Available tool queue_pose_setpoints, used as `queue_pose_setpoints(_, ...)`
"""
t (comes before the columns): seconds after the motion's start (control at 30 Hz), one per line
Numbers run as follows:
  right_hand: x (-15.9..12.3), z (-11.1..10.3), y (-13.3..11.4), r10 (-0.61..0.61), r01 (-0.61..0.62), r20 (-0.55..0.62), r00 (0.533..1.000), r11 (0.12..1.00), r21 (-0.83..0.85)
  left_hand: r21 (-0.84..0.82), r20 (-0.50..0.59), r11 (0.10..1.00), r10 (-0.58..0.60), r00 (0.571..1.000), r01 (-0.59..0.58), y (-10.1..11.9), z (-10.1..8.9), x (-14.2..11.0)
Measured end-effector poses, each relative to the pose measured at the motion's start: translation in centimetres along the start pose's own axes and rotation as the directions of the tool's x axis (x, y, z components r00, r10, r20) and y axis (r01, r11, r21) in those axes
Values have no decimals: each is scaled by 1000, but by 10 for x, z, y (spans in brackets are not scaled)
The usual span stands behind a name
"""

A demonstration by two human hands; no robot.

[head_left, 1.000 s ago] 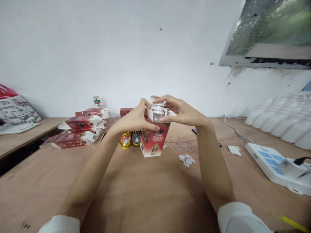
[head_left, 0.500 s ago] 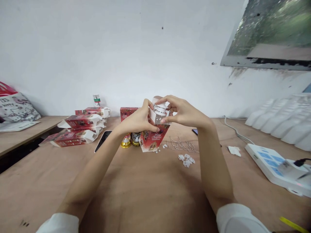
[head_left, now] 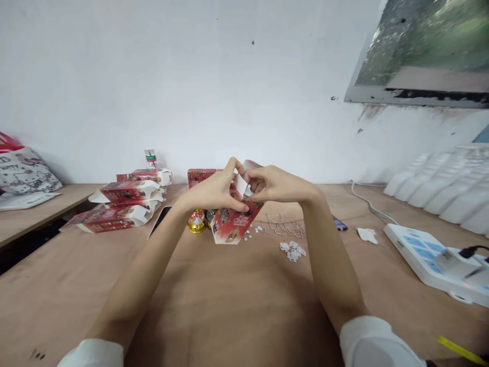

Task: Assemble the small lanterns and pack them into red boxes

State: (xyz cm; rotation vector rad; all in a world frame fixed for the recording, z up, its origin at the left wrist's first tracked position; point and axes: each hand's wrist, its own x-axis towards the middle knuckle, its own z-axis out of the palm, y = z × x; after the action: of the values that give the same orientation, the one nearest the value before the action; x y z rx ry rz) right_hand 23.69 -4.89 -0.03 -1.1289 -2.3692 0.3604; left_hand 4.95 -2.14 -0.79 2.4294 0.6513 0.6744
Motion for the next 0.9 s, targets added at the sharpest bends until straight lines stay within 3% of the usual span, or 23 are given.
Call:
queue_pose_setpoints(0.23,-2,5,-3,62,-53,131,989,996,-74,-76,69,995,64,996,-59,-13,15,-3)
queue_pose_setpoints(0.4,7,17,-5,-21,54,283,959,992,-111,-94,-23,994,53,998,-55,-32,33,-29)
queue_pose_setpoints(0.47,8,19,-8,-90,115,283,955,991,-73,-37,-68,998,42,997,-45,-40,39,-40)
queue_pose_setpoints(0.53,8,19,-12,-140,153,218,966,987,-46,41,-102,999,39,994,-35,-47,42,-50)
queue_pose_setpoints(0.63,6,18,-16,-187,186,-15,982,981,-55,141,-97,990,42,994,-28,-54,44,-60)
queue_pose_setpoints(0.73,9,23,-16,-261,241,-199,945,963,-120,204,-65,976,92,994,-77,-57,45,-65)
queue_pose_setpoints(0.8,13,31,-14,-289,277,-122,949,955,-104,239,-44,964,132,990,-118,-59,45,-66)
queue_pose_setpoints(0.9,17,43,-10,-267,271,88,960,962,-35,301,-18,943,153,988,-141,-61,47,-66)
